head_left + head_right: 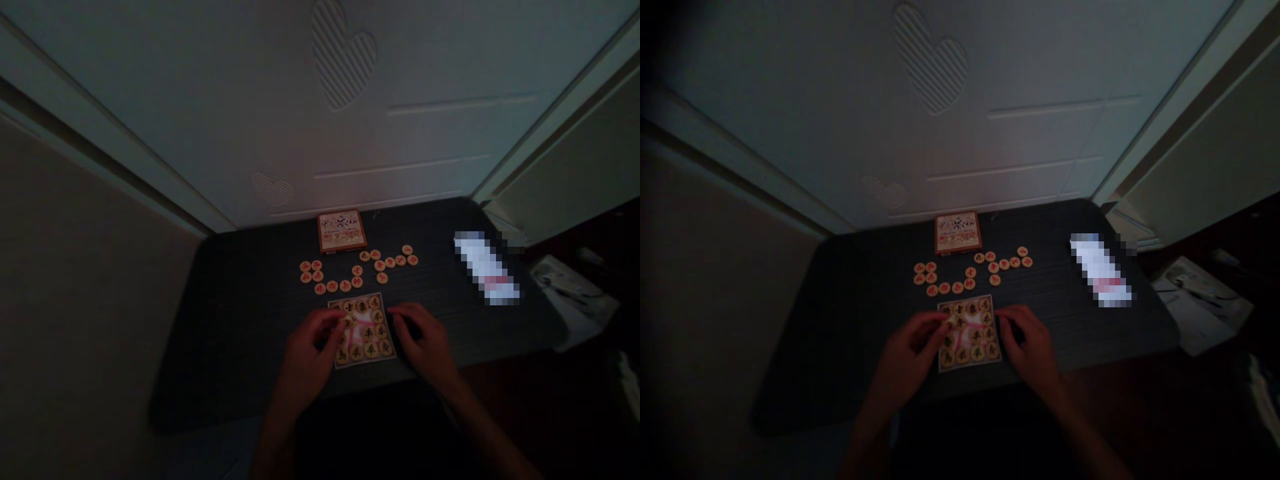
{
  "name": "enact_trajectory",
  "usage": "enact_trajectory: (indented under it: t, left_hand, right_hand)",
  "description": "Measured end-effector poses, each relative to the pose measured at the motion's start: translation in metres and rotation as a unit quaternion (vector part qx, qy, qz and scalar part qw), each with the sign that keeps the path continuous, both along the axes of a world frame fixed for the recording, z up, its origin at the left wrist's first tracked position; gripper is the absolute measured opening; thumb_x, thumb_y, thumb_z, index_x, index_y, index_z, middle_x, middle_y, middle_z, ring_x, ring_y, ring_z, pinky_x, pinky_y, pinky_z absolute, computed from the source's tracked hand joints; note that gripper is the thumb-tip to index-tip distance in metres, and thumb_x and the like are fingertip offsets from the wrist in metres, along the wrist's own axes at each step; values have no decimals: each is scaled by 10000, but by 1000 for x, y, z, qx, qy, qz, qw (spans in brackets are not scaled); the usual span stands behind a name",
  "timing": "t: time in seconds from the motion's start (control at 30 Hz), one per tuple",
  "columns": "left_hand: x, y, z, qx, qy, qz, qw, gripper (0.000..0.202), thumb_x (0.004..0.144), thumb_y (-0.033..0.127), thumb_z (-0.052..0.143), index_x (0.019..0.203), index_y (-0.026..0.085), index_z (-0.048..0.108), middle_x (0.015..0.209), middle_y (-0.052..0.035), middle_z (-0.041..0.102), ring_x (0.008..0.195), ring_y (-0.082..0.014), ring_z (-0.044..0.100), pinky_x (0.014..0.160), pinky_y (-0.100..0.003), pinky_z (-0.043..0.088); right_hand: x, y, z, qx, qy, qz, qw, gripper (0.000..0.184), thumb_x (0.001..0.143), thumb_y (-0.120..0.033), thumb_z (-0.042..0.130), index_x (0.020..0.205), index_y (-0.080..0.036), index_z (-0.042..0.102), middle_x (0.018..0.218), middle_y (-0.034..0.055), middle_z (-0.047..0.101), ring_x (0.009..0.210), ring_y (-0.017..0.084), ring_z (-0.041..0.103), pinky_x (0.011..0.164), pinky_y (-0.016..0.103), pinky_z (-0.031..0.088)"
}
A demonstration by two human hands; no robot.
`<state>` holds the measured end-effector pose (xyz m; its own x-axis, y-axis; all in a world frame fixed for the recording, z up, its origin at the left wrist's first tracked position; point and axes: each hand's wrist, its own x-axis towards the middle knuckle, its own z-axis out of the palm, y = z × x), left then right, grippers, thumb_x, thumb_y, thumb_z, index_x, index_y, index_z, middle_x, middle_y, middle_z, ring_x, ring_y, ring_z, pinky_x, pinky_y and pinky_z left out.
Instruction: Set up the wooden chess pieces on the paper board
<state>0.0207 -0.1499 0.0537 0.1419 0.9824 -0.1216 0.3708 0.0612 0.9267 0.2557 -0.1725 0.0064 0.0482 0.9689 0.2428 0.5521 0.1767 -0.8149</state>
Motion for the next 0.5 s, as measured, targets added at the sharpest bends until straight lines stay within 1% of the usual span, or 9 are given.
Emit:
enact_trajectory:
  t: [0.1, 0.17, 0.27, 0.37, 0.5]
  left_hand:
    - [1, 2, 3, 56, 46, -29, 997, 171, 961, 297, 598, 1071, 258, 723, 1103, -48, 733, 1008, -199, 709, 873, -341, 590]
    - [3, 3, 4, 79, 69, -49, 993, 181, 963, 283, 597, 1087, 274, 729, 1140, -41, 719, 1029, -194, 695, 891, -338, 576]
    - [9, 6, 3, 89, 99, -64, 989, 185, 959, 280, 612, 1116, 281, 709, 1135, -27, 725, 996, -189, 697, 896, -342, 566]
    - [15, 9, -1, 91, 129, -70, 985, 149, 947, 297, 636, 1079, 255, 693, 1080, -28, 747, 971, -204, 704, 900, -366, 559]
    - [21, 13, -6, 110, 175, -105, 973, 103, 949, 278, 641, 1029, 252, 702, 1061, -21, 750, 972, -220, 697, 897, -393, 541]
  right_hand:
    - [0, 0, 0, -2, -1, 2, 1000, 205, 982, -271, 545, 1094, -267, 716, 1035, 63, 745, 949, 223, 715, 830, 361, 590]
    - [0, 0, 0, -1, 1, 3, 1000, 203, 984, -267, 544, 1097, -266, 713, 1038, 65, 742, 954, 223, 712, 834, 363, 588]
    - [0, 0, 0, -5, 4, 8, 1000, 202, 988, -263, 541, 1096, -264, 711, 1035, 67, 737, 952, 220, 707, 837, 364, 585]
    - [0, 0, -1, -4, 6, 8, 1000, 203, 988, -258, 540, 1101, -265, 709, 1032, 69, 735, 948, 221, 705, 845, 375, 584]
    - [0, 0, -1, 4, 10, 10, 1000, 201, 987, -252, 541, 1102, -266, 704, 1040, 71, 738, 954, 225, 705, 847, 380, 584]
